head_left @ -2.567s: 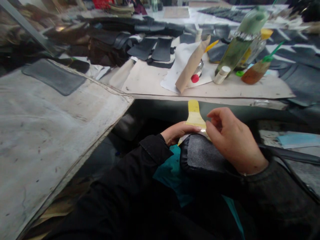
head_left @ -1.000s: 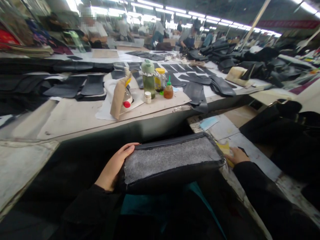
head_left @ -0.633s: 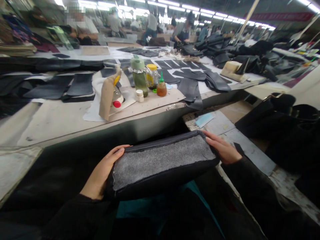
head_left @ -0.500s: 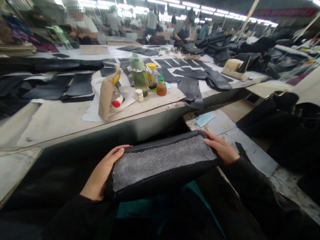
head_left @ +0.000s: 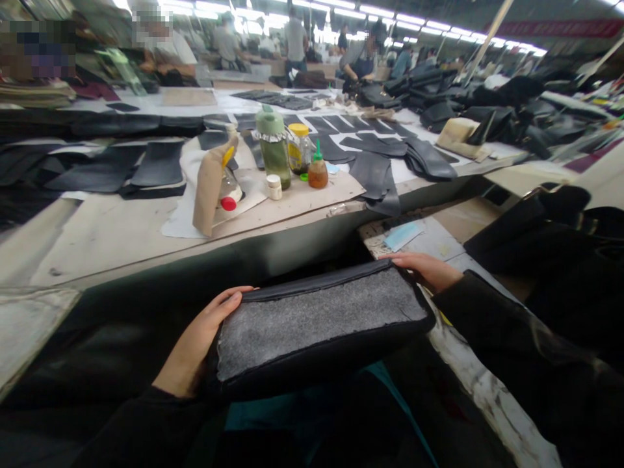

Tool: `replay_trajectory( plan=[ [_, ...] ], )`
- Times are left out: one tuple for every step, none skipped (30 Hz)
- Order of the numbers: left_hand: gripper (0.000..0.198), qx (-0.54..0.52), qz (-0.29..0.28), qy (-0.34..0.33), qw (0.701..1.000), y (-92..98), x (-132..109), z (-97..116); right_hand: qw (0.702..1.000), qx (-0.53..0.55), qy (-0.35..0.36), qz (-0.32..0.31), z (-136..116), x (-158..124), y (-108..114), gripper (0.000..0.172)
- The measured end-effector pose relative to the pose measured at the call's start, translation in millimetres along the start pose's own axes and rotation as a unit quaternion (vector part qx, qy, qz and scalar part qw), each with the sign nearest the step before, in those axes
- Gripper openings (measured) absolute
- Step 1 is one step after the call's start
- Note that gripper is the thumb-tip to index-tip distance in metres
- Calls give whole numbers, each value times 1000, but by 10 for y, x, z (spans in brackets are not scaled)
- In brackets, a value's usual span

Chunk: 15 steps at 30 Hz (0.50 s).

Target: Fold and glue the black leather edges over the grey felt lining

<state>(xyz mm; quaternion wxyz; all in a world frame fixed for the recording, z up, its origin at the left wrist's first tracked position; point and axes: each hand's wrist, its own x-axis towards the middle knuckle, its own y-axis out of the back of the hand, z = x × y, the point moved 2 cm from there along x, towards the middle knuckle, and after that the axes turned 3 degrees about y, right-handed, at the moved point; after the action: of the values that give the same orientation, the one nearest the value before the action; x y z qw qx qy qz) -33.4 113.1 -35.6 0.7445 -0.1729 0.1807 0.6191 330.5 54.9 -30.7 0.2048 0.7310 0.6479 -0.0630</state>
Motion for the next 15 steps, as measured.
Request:
replay_trajectory(
  plan=[
    [28, -1, -3, -1, 1000, 10, 16, -10, 1000, -7, -3, -2, -10, 2, 7, 34],
    [29, 0, -7, -2, 1000, 19, 32, -19, 1000, -15, -7, -3, -24, 2, 11, 34],
    [29, 1, -13, -1, 1000, 27, 47, -30, 1000, -22, -10, -4, -41, 0, 12, 34],
    [30, 1, -19, 1, 1000, 33, 62, -40, 999, -29, -14, -3, -63, -2, 10, 34],
    [31, -1, -22, 2, 1000, 40, 76, -50, 999, -36, -18, -3, -89, -4, 5, 34],
    [32, -4, -26, 4, 1000, 47, 90, -61, 999, -44, -21, -4, -116, -5, -4, 34],
    [33, -9, -27, 6, 1000, 55, 104, -72, 998, -53, -24, -5, -144, -4, -14, 35],
    [34, -13, -28, 9, 999, 64, 118, -83, 998, -64, -26, -6, -170, -2, -25, 36],
    [34, -15, -27, 10, 999, 73, 133, -93, 997, -79, -27, -6, -193, 1, -36, 37],
    [34, -16, -27, 10, 999, 81, 146, -101, 995, -100, -22, -4, -213, 7, -46, 38],
    [34, -15, -30, 10, 999, 86, 158, -107, 992, -128, -9, 1, -230, 13, -52, 38],
    [34, -15, -32, 7, 999, 86, 166, -110, 987, -158, 10, 10, -246, 20, -55, 37],
    [34, -15, -33, 4, 999, 83, 170, -109, 982, -187, 34, 20, -259, 26, -57, 36],
    [35, -13, -33, 2, 999, 75, 168, -106, 975, -211, 58, 28, -267, 30, -58, 35],
    [35, -11, -29, 0, 1000, 64, 161, -100, 970, -226, 77, 34, -270, 31, -59, 34]
  ],
)
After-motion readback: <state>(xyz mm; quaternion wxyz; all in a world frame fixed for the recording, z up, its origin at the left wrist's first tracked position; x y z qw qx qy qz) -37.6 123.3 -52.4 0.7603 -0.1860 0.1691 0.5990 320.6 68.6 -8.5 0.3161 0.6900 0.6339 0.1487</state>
